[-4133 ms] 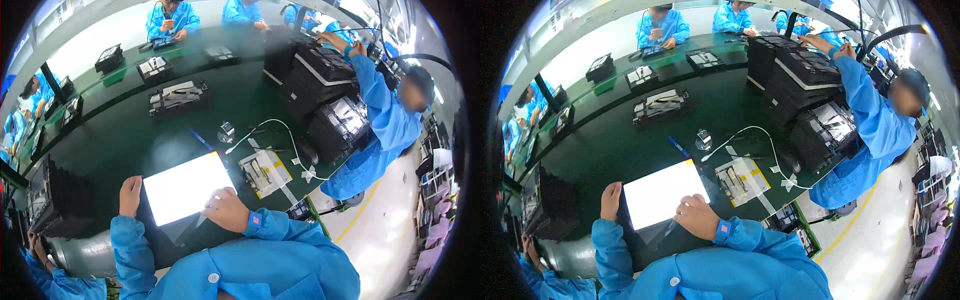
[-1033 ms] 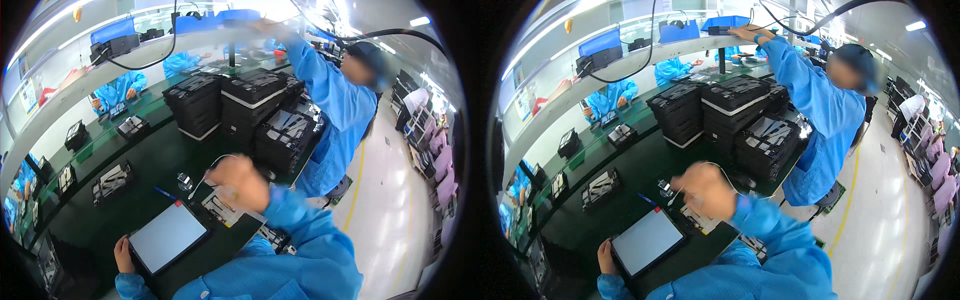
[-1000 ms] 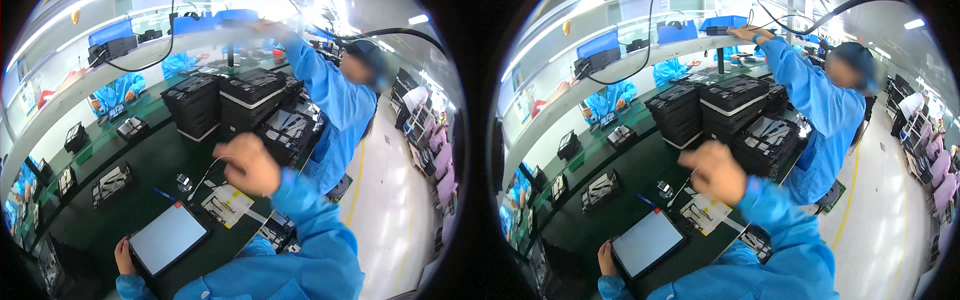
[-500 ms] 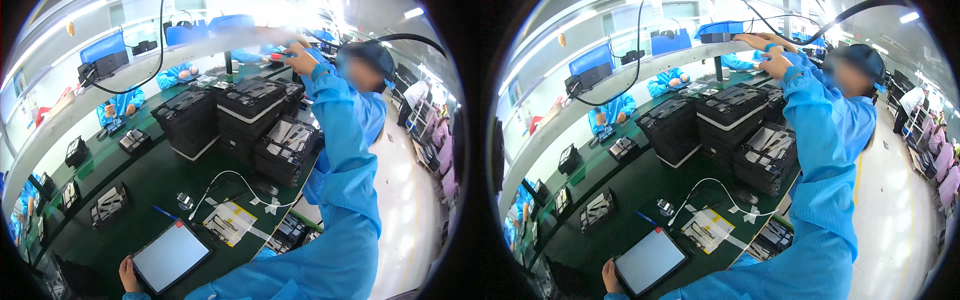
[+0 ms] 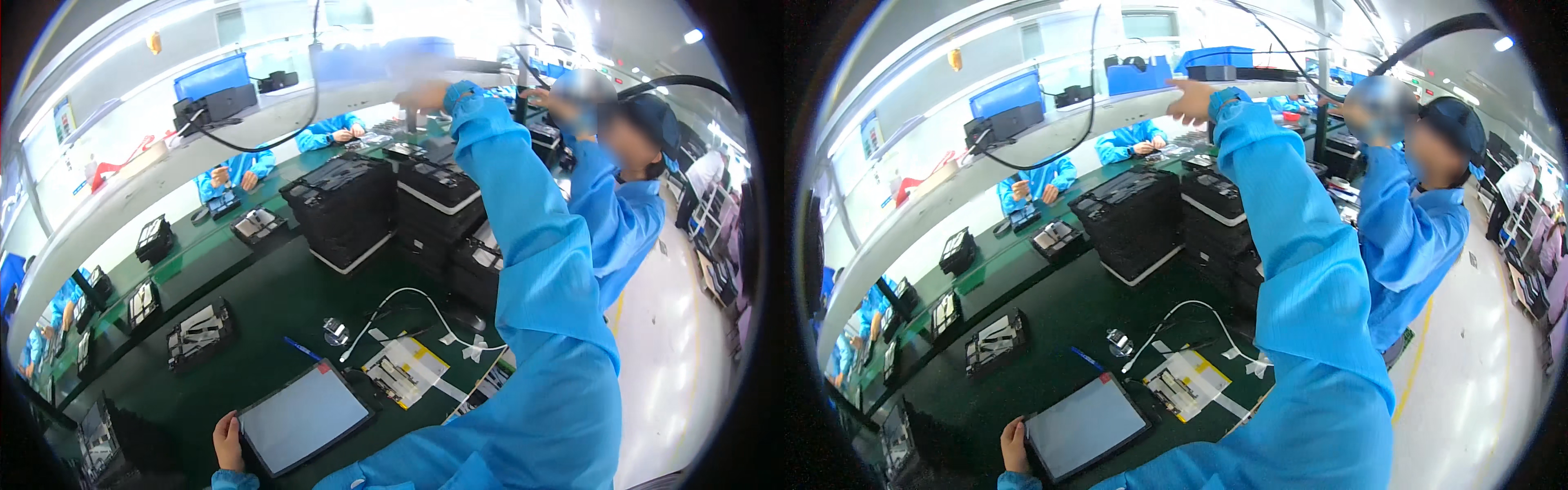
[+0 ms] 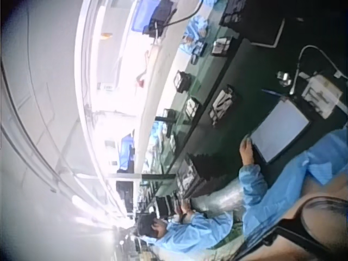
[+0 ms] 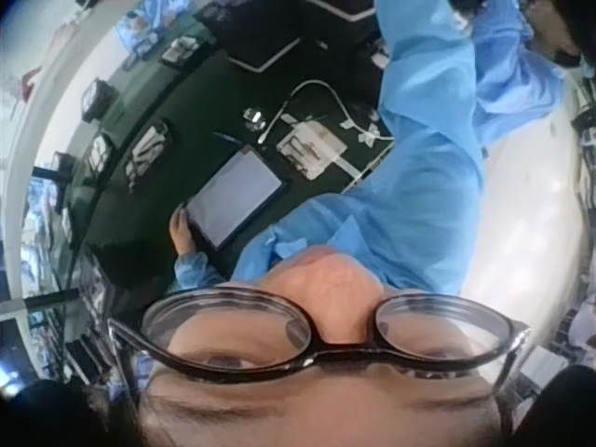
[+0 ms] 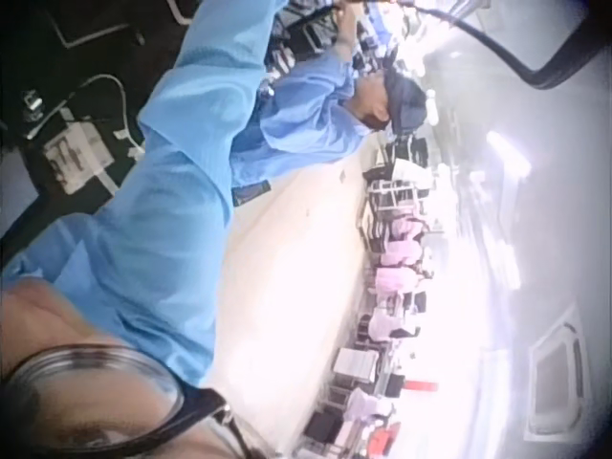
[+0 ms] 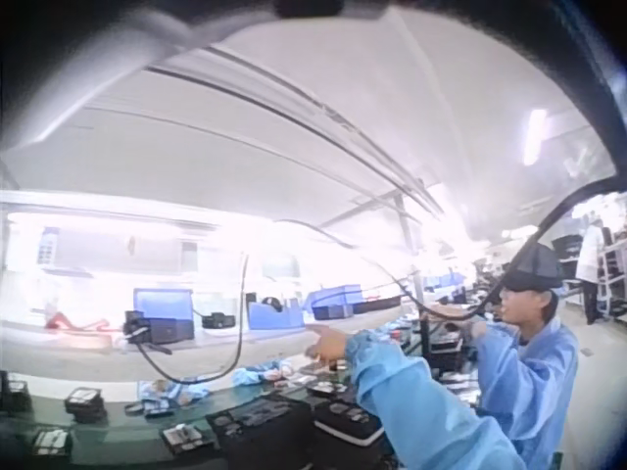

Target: Testing the screen and internal components of tablets at an assembly line.

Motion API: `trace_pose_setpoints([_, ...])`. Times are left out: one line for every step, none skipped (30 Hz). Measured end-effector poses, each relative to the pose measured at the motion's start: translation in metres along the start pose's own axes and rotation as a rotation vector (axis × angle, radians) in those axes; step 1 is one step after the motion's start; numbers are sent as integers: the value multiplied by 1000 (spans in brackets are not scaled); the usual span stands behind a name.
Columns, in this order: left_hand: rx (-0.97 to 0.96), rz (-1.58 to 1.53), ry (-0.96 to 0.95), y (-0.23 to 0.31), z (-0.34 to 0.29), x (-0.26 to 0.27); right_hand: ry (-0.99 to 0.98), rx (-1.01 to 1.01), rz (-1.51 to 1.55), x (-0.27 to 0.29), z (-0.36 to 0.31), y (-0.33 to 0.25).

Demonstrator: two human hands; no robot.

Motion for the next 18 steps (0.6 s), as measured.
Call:
trace_pose_setpoints([-1,-2,9,-1,2,1,62,121,-3,10,28,10])
trace_pose_setpoints([-45,21,-55,4,10,-11,142,218,-24,35,45,28])
trace_pose_setpoints([-68,44,-53,5,5,-7,190,242,5,29,67,20])
trace_pose_setpoints([-58,41,-34,4,2,-4,175,256,13,18,65,-1])
trace_pose_setpoints([-48,40,-22,1,-3,1,157,237,85,-2,57,-37])
trace_pose_setpoints([-47,44,-31,0,-5,2,153,202,144,-15,46,-60])
trace_pose_setpoints([-61,44,-69,4,4,-9,149,217,199,-11,30,-65])
trace_pose_setpoints([-63,27,-48,2,2,-6,109,258,286,-29,34,-77])
trace_pose_setpoints([-65,11,-27,2,0,-3,99,262,297,-50,52,-87])
trace_pose_setpoints([-62,15,-32,6,-2,-5,202,211,335,-60,70,-84])
trace_pose_setpoints([-68,27,-30,12,-2,-8,304,164,369,-58,69,-86])
trace_pose_setpoints([-75,39,-28,16,-3,-10,305,161,367,-58,64,-86])
trace_pose_setpoints([-79,35,-28,16,-2,-9,348,175,31,-51,36,-112])
trace_pose_setpoints([-55,47,-37,12,0,-10,382,189,-294,-51,23,-129])
trace_pose_setpoints([-30,58,-47,8,0,-11,380,266,-208,-78,68,-108])
trace_pose_setpoints([-27,53,-36,9,-1,-8,374,276,-204,-85,63,-118])
trace_pose_setpoints([-33,66,-41,10,-4,-9,280,241,-14,-96,52,-121])
trace_pose_setpoints([-38,80,-46,10,-7,-8,183,203,174,-106,45,-123])
Point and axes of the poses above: each hand's wrist, its own z-axis towards the middle knuckle, its own x-axis out of the back of the hand, y = z × x, the point moved 9 cm from there along z, towards the middle knuckle, and after that the axes turned 4 degrees about -y, right-handed, at the moved point
